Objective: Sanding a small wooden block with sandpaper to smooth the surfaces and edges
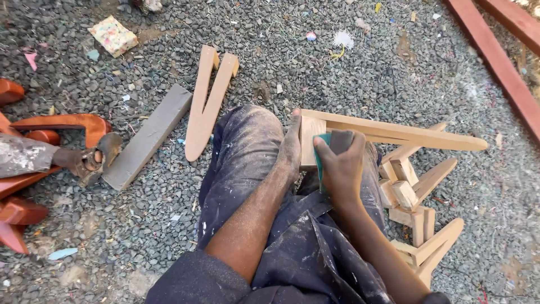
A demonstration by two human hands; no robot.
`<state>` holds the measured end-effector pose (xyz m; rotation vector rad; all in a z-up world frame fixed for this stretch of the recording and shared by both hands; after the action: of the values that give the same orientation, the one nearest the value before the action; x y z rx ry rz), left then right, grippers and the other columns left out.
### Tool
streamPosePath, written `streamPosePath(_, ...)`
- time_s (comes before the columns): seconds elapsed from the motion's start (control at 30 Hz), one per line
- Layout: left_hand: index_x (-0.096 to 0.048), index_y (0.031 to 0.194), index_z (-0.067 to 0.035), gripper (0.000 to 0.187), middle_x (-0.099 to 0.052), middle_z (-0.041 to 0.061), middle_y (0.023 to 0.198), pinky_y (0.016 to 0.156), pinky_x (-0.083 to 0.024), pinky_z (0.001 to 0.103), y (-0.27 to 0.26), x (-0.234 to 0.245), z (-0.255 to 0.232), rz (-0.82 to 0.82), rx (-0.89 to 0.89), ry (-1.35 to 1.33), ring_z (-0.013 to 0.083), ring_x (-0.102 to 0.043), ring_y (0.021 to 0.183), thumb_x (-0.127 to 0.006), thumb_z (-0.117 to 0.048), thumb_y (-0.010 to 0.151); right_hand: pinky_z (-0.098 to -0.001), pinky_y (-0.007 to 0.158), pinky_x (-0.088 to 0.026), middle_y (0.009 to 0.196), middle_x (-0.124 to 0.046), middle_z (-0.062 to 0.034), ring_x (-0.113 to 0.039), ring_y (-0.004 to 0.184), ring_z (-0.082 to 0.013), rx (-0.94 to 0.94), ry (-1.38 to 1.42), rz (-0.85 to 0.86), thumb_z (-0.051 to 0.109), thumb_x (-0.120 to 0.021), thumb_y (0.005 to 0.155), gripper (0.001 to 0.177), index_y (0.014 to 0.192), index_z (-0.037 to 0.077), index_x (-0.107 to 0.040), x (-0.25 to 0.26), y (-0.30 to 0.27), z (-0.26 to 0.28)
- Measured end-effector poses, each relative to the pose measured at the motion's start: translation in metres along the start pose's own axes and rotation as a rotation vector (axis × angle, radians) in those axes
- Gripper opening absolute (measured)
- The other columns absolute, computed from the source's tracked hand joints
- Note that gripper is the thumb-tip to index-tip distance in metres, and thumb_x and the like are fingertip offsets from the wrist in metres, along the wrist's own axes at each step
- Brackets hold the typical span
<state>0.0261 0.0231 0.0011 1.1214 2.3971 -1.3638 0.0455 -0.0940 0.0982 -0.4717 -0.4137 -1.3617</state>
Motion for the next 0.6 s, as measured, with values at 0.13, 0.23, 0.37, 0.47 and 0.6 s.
streamPosePath(0.13,-0.066,0.114,-0.012,0.076,-0.061,0.008,0.087,0.066,-0.049,0.029,0.023,0.002,0.001,0.037,-0.034,0.013,0.0152,-0.060,0.077,-0.063,-0.079,0.078,-0.0486,0.079,-0.046,0.096,-0.058,-0.0203,-0.061,0.092,-0.0393,-0.119,-0.001,0.026,0.045,-0.083,0.077,0.067,0.120,0.004,-0.050,0.002,-0.014,-0.019)
streamPosePath(0.23,-0.066,0.112,-0.010,0.073,-0.061,0.008,0.085,0.064,-0.050,0.028,0.005,-0.001,0.002,0.042,-0.044,0.016,0.0154,-0.061,0.075,-0.061,-0.076,0.081,-0.0455,0.082,-0.047,0.096,-0.059,-0.0171,-0.062,0.092,-0.0341,-0.080,0.075,-0.020,0.044,-0.089,0.071,0.069,0.116,0.009,-0.051,0.002,-0.004,-0.023)
streamPosePath(0.37,-0.066,0.104,-0.012,0.068,-0.060,0.007,0.081,0.064,-0.050,0.028,0.012,0.005,0.002,0.034,-0.035,-0.011,0.0151,-0.062,0.071,-0.062,-0.075,0.080,-0.0455,0.083,-0.047,0.097,-0.058,-0.0189,-0.061,0.093,-0.0363,-0.068,0.048,-0.017,0.043,-0.086,0.077,0.064,0.115,0.005,-0.050,0.005,-0.016,-0.021)
streamPosePath(0.47,-0.067,0.101,-0.010,0.068,-0.062,0.009,0.078,0.063,-0.051,0.029,0.025,0.006,0.007,0.051,-0.055,-0.041,0.0159,-0.064,0.069,-0.065,-0.075,0.079,-0.0453,0.084,-0.048,0.097,-0.059,-0.0186,-0.062,0.094,-0.0362,-0.064,0.058,-0.011,0.045,-0.088,0.073,0.067,0.114,0.006,-0.053,0.006,-0.009,-0.022)
streamPosePath(0.6,-0.066,0.101,-0.011,0.065,-0.060,0.006,0.077,0.061,-0.050,0.025,-0.002,-0.001,-0.001,0.027,-0.034,-0.060,0.0138,-0.061,0.067,-0.064,-0.073,0.081,-0.0410,0.082,-0.047,0.093,-0.057,-0.0176,-0.061,0.091,-0.0324,-0.034,0.080,-0.076,0.039,-0.087,0.078,0.059,0.109,0.005,-0.051,0.004,0.008,-0.019)
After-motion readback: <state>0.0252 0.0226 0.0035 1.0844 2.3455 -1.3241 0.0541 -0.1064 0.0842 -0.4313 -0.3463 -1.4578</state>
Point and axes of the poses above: each hand's wrist, its own y-axis towards the middle knuckle, its own x-axis out of the back of the hand, z = x × y, the point moved 6 cm from there along y, towards the middle knuckle
